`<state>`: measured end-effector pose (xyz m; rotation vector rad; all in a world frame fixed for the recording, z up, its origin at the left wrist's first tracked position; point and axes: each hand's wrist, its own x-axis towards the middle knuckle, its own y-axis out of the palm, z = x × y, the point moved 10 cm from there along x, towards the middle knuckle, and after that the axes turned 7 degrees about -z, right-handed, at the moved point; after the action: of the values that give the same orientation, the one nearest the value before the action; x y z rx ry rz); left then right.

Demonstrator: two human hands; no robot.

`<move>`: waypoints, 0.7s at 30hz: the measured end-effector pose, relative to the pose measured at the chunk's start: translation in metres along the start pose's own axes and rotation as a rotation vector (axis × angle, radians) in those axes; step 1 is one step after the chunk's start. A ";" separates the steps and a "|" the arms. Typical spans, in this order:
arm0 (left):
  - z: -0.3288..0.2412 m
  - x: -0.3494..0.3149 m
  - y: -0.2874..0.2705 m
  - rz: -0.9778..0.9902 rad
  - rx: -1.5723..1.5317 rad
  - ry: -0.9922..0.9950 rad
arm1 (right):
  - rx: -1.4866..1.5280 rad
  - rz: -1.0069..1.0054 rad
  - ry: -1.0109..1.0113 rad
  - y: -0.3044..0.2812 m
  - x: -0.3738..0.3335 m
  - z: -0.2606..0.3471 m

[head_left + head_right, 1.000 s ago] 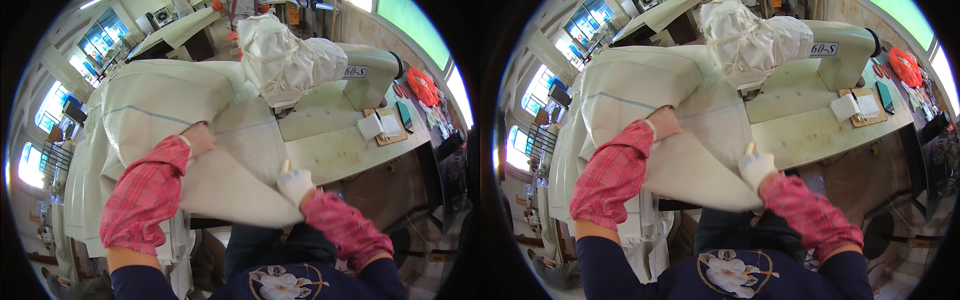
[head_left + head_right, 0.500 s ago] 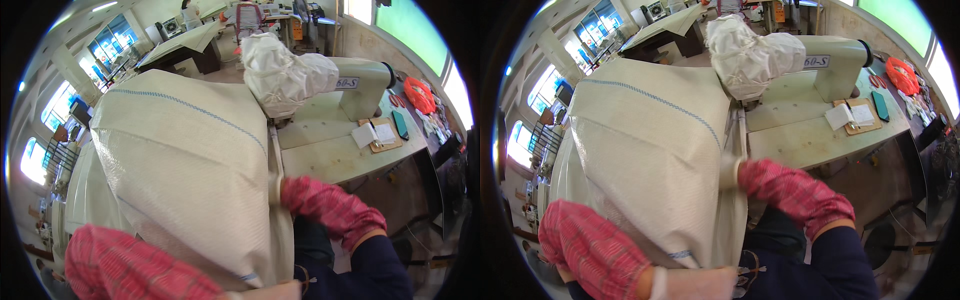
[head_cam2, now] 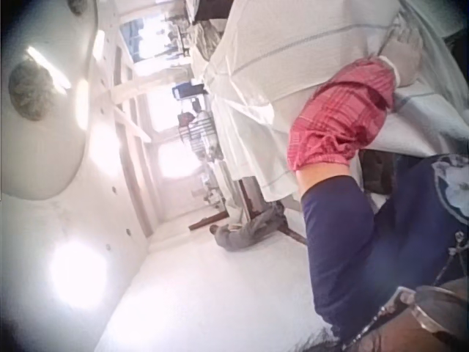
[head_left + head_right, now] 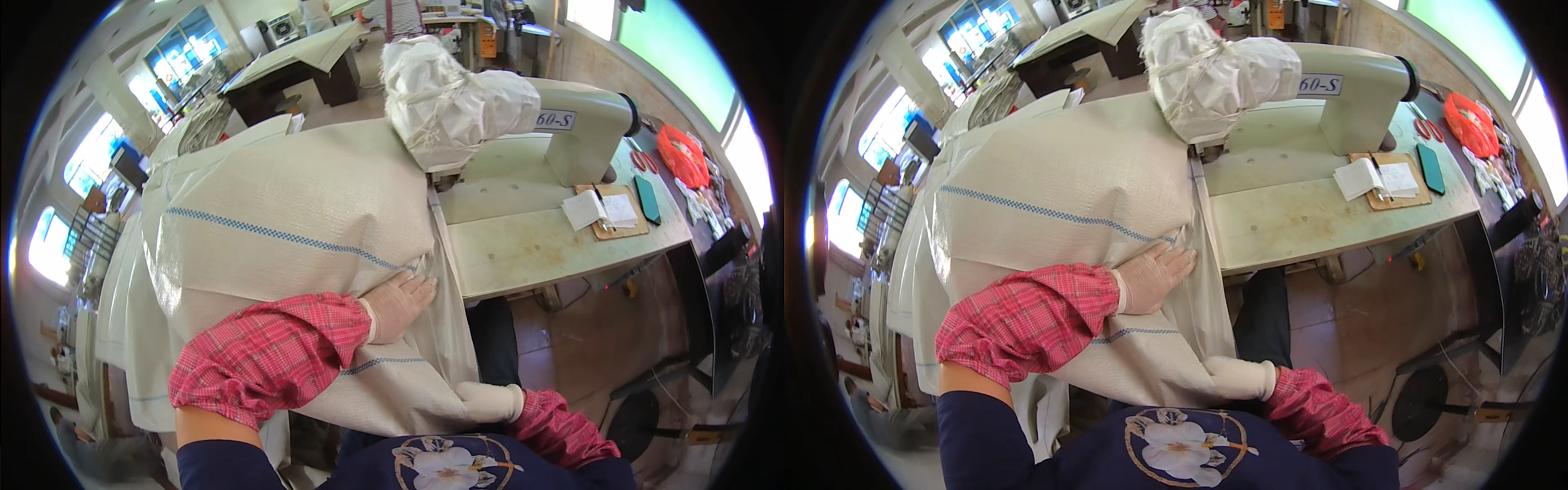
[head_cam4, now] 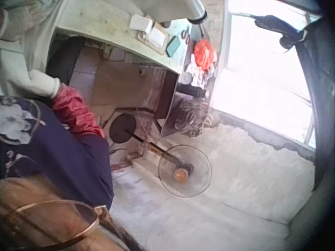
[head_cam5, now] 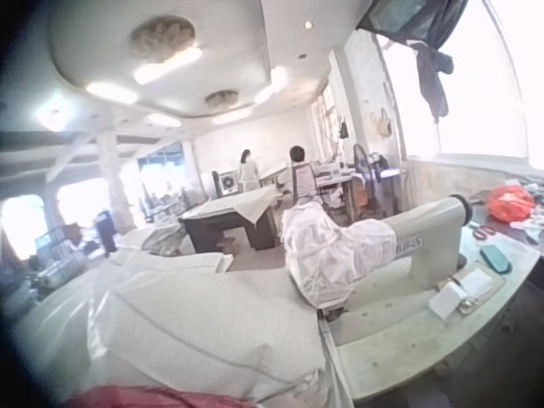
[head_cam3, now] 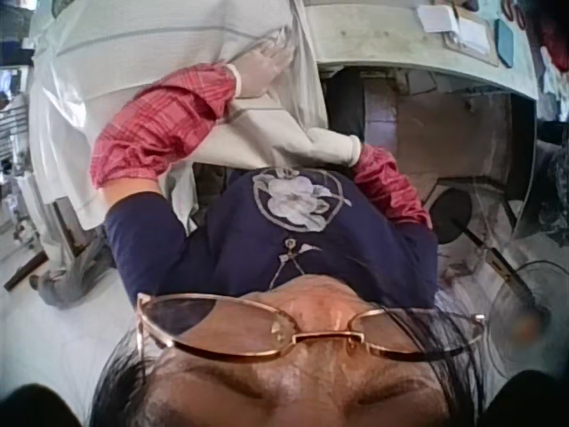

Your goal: The person repeatedly folds large sheets of off-white fabric with blue stitching lines on a sewing table. They align edges, fold the material in half, and stack the folded pieces. The process is repeated continuously throughout the clip.

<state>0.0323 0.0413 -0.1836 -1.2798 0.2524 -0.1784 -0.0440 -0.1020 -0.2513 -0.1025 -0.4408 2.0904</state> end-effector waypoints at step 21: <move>0.036 0.034 -0.024 0.167 -0.432 -0.373 | -0.308 -1.183 0.482 -0.154 -0.024 0.004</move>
<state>0.0749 0.0584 -0.1536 -1.6813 0.0750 0.2716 0.0926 -0.0500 -0.1958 -0.4047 -0.3765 0.7881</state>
